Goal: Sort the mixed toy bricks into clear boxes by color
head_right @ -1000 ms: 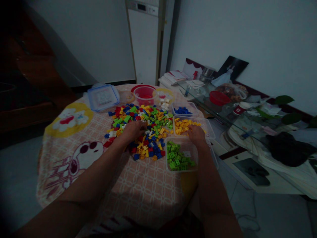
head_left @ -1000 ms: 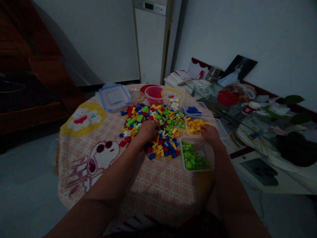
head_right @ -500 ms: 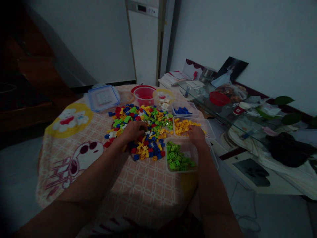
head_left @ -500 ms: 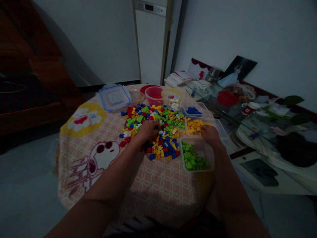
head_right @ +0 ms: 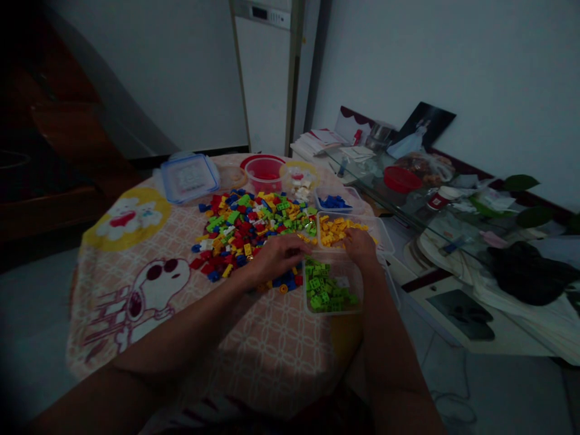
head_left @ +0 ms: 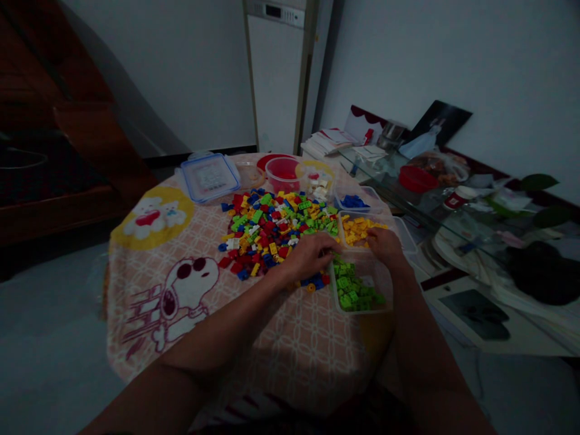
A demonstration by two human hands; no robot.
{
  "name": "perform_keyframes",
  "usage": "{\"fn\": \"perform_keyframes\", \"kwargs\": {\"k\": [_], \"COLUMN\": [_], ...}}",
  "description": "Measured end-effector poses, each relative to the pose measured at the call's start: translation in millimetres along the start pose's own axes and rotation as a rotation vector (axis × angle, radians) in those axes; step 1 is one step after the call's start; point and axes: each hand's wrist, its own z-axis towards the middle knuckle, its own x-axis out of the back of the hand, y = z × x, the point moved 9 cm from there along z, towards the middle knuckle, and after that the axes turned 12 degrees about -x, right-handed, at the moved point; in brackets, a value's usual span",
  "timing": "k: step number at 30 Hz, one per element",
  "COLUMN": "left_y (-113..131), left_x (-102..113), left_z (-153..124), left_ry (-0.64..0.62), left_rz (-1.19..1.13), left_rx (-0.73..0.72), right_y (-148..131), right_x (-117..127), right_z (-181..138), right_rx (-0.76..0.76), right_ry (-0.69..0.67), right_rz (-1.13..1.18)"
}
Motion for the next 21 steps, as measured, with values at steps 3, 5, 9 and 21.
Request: {"fn": "perform_keyframes", "kwargs": {"k": [3,5,9,21], "left_y": [22.6,26.4,5.2,-82.3], "left_x": [-26.9,-33.0,-11.3,67.8], "left_z": [0.5,0.1,0.6,-33.8], "left_ry": [-0.103,-0.125,-0.068,-0.378], "left_rz": [-0.049,-0.068,-0.008,0.594], "left_rx": [-0.117,-0.150,-0.069,0.470], "right_y": [-0.1,-1.1,-1.0,-4.3], "right_x": [0.5,1.2,0.6,2.7], "right_z": [-0.6,-1.2,-1.2,-2.4], "right_rx": [-0.011,-0.011,-0.011,0.010], "right_ry": [0.004,0.011,0.010,-0.015], "right_rz": [0.000,-0.008,-0.031,-0.044]}}
